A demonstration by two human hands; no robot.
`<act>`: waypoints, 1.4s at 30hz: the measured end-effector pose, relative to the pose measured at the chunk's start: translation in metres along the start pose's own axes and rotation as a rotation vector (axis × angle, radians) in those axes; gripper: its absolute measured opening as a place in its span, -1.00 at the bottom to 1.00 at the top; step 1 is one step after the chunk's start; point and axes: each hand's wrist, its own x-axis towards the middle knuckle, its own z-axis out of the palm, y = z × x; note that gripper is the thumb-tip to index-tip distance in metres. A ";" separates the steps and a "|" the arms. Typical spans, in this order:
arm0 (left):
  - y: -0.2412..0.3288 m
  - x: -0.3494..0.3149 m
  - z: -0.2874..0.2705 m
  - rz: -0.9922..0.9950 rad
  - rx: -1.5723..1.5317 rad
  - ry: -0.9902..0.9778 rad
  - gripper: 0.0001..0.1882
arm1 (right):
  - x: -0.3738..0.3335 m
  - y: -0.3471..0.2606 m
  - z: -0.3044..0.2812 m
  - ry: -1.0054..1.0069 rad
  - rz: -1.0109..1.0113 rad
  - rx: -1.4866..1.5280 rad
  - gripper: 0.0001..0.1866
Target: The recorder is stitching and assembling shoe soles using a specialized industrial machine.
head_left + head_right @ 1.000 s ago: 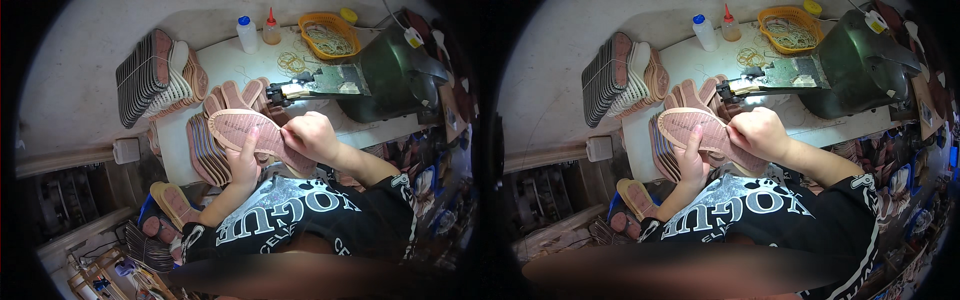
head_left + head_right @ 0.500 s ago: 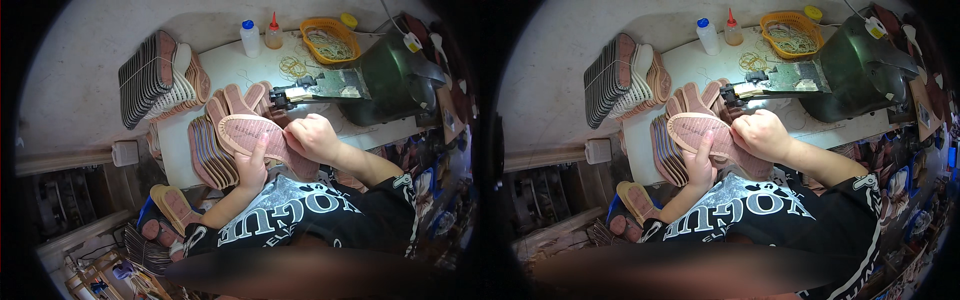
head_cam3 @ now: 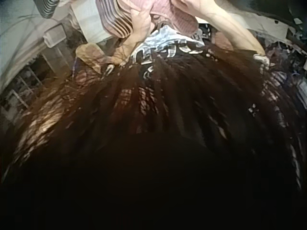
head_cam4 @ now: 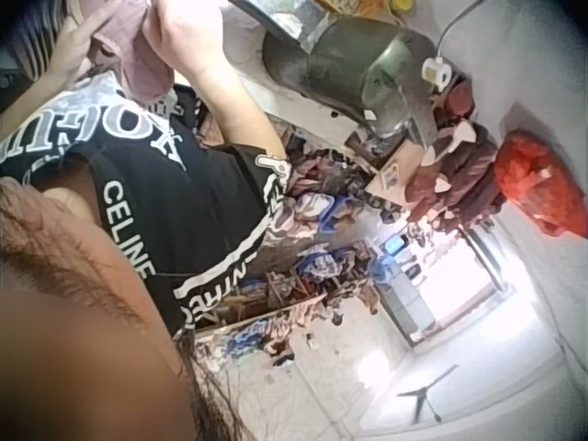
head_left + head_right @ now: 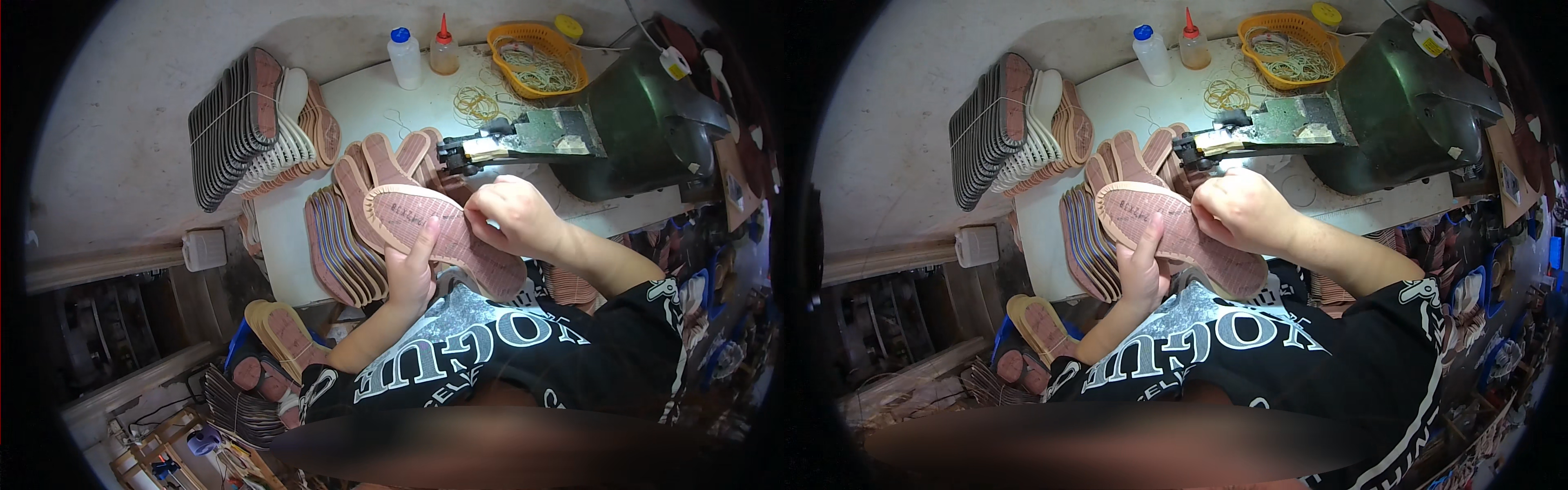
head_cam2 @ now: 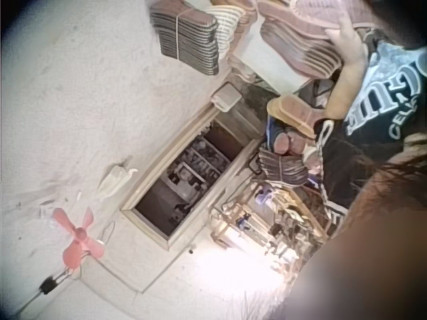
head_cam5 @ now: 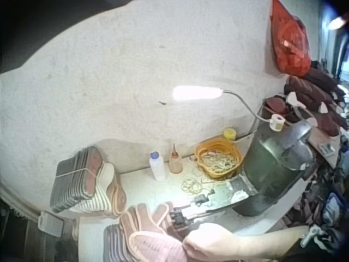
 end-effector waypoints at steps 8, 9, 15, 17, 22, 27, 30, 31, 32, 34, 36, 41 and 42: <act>0.002 0.001 -0.001 0.060 0.177 -0.113 -0.73 | 0.004 0.000 -0.003 -0.007 0.393 0.605 -0.88; 0.001 0.001 -0.001 0.058 0.179 -0.112 -0.73 | 0.006 0.003 -0.003 0.020 0.212 0.331 -0.88; -0.003 0.001 -0.004 0.127 0.299 -0.128 -0.76 | 0.003 0.010 -0.017 0.139 0.575 0.614 -0.86; -0.001 0.006 -0.001 0.050 0.238 -0.118 -0.77 | -0.009 -0.001 -0.010 0.057 0.489 0.627 -0.86; -0.003 0.008 0.002 -0.013 0.210 -0.144 -0.73 | -0.029 0.015 0.006 -0.055 0.636 1.153 -0.80; 0.002 0.026 0.014 0.046 0.175 -0.132 -0.68 | -0.056 0.003 0.013 -0.224 0.673 1.395 -0.58; 0.005 0.070 0.026 0.193 0.297 -0.047 -0.60 | -0.075 -0.001 0.021 -0.412 0.753 1.359 -0.60; 0.009 0.080 0.028 0.153 0.345 -0.102 -0.60 | -0.078 -0.004 0.026 -0.410 0.751 1.359 -0.60; 0.010 0.091 0.031 0.111 0.392 -0.158 -0.60 | -0.080 -0.006 0.029 -0.346 0.830 1.443 -0.61; 0.001 0.119 0.016 0.147 0.559 -0.176 -0.58 | -0.078 -0.012 0.031 -0.291 0.893 1.528 -0.62; -0.006 0.131 0.014 0.174 0.726 -0.205 -0.56 | -0.073 -0.020 0.027 -0.163 0.964 1.554 -0.64; -0.006 0.139 0.038 0.018 0.558 -0.209 -0.62 | -0.069 -0.021 0.012 -0.096 0.994 1.576 -0.70; -0.006 0.140 0.038 0.018 0.563 -0.204 -0.62 | -0.071 -0.020 0.013 -0.100 0.992 1.582 -0.70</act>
